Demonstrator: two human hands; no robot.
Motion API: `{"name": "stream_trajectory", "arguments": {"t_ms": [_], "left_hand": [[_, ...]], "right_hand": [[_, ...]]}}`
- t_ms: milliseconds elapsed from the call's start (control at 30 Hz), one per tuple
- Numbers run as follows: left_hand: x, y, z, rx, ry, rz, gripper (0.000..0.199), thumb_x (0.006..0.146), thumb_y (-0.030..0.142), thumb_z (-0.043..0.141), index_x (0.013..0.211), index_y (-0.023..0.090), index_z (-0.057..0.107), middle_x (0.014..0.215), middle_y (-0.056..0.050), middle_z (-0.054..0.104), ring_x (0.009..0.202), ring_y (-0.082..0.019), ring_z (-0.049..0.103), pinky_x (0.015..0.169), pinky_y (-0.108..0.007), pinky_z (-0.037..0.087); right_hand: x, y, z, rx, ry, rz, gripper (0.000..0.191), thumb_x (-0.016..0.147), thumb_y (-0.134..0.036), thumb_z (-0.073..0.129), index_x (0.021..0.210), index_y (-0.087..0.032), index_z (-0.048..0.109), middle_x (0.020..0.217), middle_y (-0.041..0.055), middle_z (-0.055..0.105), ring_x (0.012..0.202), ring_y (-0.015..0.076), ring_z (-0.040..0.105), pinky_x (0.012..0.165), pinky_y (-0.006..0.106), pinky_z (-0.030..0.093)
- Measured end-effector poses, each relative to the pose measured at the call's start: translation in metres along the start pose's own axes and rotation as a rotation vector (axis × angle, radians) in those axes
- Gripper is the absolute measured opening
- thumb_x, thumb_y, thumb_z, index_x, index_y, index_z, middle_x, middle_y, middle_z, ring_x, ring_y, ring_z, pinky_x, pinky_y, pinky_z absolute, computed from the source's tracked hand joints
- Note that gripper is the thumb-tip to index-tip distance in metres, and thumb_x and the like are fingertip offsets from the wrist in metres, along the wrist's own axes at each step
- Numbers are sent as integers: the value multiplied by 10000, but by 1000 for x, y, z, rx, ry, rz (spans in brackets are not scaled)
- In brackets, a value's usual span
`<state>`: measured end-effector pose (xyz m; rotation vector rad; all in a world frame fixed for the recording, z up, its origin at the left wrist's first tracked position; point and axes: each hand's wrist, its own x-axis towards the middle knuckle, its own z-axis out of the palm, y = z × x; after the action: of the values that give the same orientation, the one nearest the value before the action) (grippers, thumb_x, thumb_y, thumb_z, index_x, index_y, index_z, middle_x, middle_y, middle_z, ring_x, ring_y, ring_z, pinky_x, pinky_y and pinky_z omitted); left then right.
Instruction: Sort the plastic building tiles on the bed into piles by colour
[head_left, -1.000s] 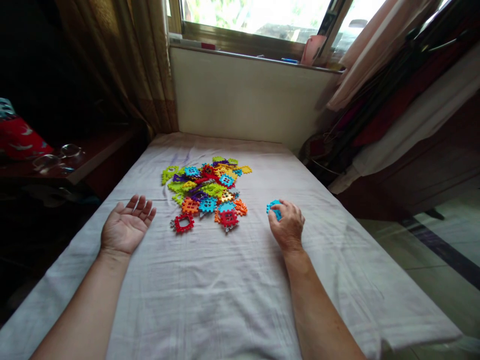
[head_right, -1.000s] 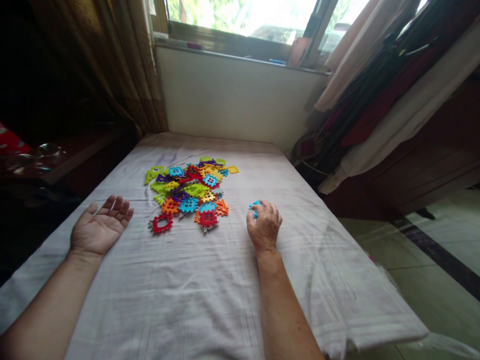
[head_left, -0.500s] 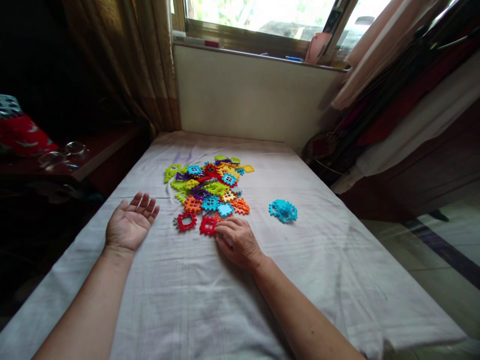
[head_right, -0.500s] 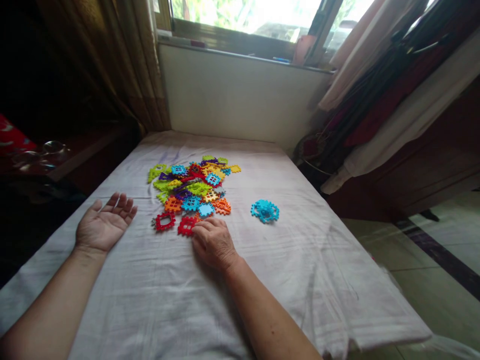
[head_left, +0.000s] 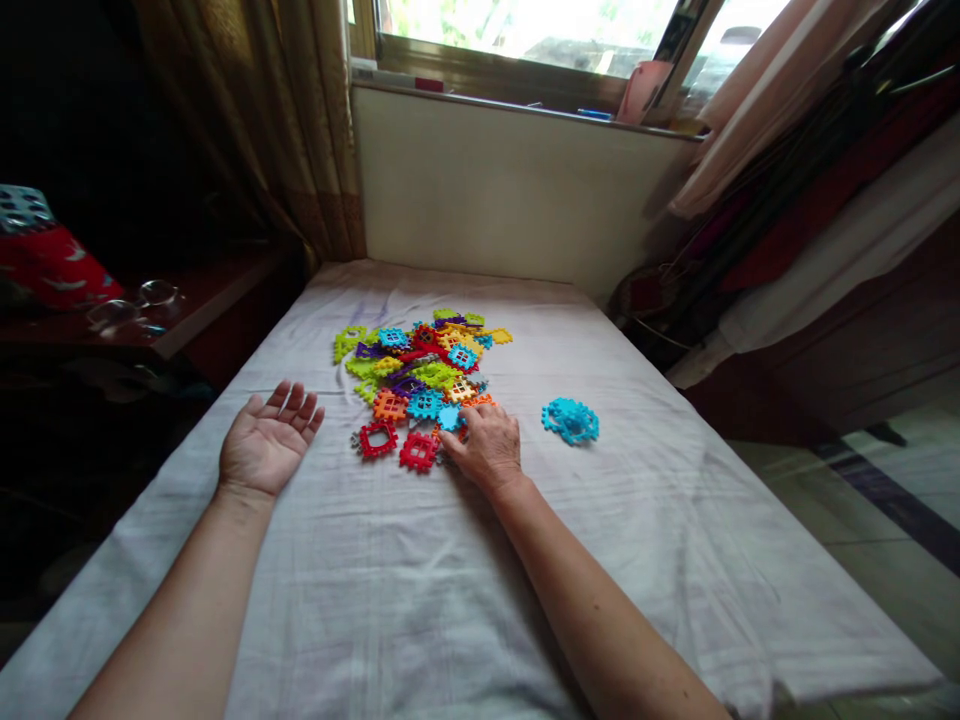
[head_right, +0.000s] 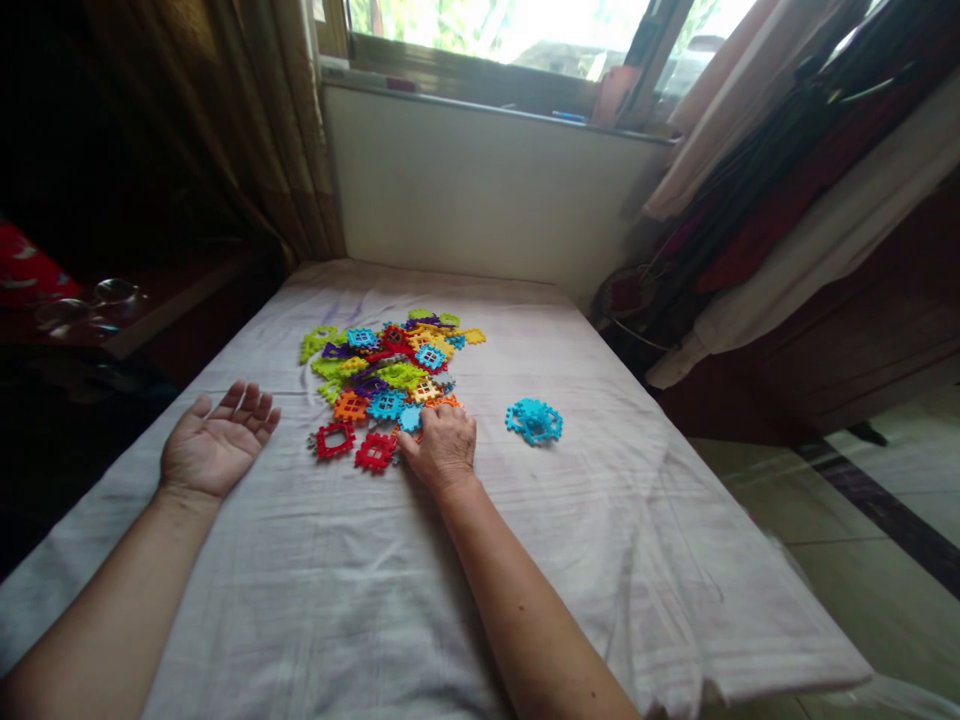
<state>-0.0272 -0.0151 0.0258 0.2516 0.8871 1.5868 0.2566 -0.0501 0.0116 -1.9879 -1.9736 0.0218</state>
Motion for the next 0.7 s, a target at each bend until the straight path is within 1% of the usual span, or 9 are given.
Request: {"name": "stream_trajectory", "arguments": {"t_ms": [100,167,267,367,467,567,700], "left_hand": [[0,0,0,9,2,1,312,942,323,388,918,184,666,885,-57,742,836,-190,715,733,-356,603],[-1,0,1,19,9,4,314,943,326,386,905,192,667,881,-55,743,838,-188,714,737,-349,601],[-2,0,3,39,20,6,322,944,336,382,894,198,669,877,-51,742,832,-184,713,740,-342,599],[-3,0,5,54,30,11,324,943,341,381,894,200,668,876,-49,739,829,-179,709,745,-339,597],[-4,0,6,69,37,18,312,939,339,387,888,204,664,880,-51,736,833,-176,706,754,-333,593],[-4,0,6,72,34,19,304,937,338,392,896,206,663,886,-53,735,840,-176,704,757,-331,591],[-5,1,6,58,34,16,313,942,331,380,902,200,662,883,-52,734,836,-178,706,747,-331,593]], "right_hand": [[1,-6,1,-8,-19,8,291,858,-483,633,957,-217,698,1024,89,681,1001,257,561,808,356,351],[1,-4,2,9,-21,-2,254,872,-455,626,944,-222,699,1022,80,682,1004,246,558,812,348,345],[0,5,2,41,-15,-24,203,923,-380,565,919,-231,703,1021,62,685,1001,222,562,820,336,340],[-2,16,2,69,-28,-39,202,949,-310,522,929,-232,707,1028,53,687,985,202,572,831,325,344],[-4,23,3,113,-36,-66,190,916,-358,586,1001,-241,710,1082,56,679,1021,209,569,855,325,353],[-6,21,2,139,-25,-109,270,865,-421,645,1071,-257,702,1150,57,661,1072,224,550,882,337,358],[-7,14,0,123,-62,-122,249,834,-409,670,1020,-249,714,1122,59,664,1070,225,548,886,338,365]]}}
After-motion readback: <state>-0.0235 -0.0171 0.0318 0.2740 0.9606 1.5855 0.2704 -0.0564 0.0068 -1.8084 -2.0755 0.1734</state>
